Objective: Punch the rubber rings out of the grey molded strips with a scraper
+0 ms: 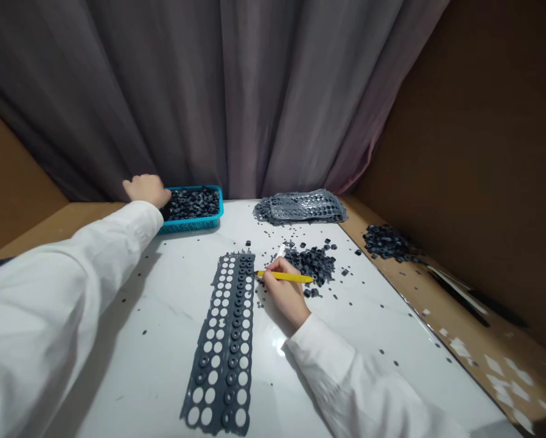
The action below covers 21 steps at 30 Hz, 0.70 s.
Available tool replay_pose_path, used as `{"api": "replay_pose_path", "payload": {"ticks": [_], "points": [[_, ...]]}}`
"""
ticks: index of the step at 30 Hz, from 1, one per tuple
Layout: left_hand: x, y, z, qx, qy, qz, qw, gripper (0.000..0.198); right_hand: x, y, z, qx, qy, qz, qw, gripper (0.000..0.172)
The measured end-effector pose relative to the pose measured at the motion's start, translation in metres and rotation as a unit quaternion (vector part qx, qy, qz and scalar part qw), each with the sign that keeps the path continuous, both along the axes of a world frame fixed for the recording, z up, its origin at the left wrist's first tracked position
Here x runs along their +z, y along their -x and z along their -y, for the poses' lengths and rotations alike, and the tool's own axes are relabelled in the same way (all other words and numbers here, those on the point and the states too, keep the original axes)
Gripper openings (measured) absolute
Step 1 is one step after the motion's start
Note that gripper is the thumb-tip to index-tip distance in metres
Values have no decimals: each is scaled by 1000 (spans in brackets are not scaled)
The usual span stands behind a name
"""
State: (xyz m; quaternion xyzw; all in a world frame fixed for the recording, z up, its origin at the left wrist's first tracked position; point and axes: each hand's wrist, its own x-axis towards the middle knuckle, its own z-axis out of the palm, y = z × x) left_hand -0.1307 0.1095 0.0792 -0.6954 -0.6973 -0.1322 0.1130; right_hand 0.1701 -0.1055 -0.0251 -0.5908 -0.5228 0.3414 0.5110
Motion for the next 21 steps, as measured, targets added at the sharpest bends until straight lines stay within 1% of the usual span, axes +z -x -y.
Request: {"api": "replay_pose_path", "payload": {"ticks": [1, 2, 3, 4, 5, 6, 7, 8, 9, 10, 11, 12, 13, 16, 18, 21], "points": [[0, -4, 4, 26, -32, -12, 999, 39, -1, 0, -1, 5, 1, 0, 1000, 3], [-1, -10, 9, 38, -63, -22, 997, 37, -2, 1, -2, 11, 1, -2, 1000, 3], [-2, -17, 15, 21, -87, -28, 996, 34, -3, 1, -2, 16, 1, -3, 1000, 3], [-3, -26, 22, -30, -98, -29, 994, 31, -4, 2, -3, 20, 1, -5, 1000, 3], [-6, -38, 31, -98, -97, -26, 990, 27, -4, 2, -3, 23, 0, -7, 1000, 3], [-9, -50, 42, -177, -88, -18, 980, 23, -4, 2, -3, 25, 0, -9, 1000, 3], [-13, -64, 54, -264, -64, -10, 962, 20, -4, 2, -4, 25, -1, -10, 1000, 4], [-19, -78, 68, -353, -28, -3, 935, 18, -3, 2, -5, 22, -3, -9, 1000, 4], [-25, -91, 81, -434, 14, 7, 901, 16, -2, 2, -5, 18, -3, -7, 1000, 4], [-31, -104, 94, -495, 61, 12, 867, 16, -1, 1, -6, 13, -3, -5, 1000, 5], [-38, -115, 106, -533, 100, 11, 840, 16, 0, 1, -7, 7, -2, -3, 1000, 6], [-44, -125, 115, -548, 130, 8, 826, 16, 2, 0, -8, 4, 0, -3, 1000, 7], [-50, -132, 122, -553, 151, 3, 819, 17, 3, 0, -9, 3, 3, -3, 1000, 7], [-62, -141, 129, -546, 178, -6, 819, 17, 4, 0, -10, 9, 13, -7, 1000, 7], [-65, -142, 127, -541, 184, -3, 820, 16, 4, 0, -9, 14, 15, -13, 1000, 7], [-64, -143, 126, -522, 196, 2, 830, 16, 4, 1, -8, 22, 16, -15, 1000, 6]]}}
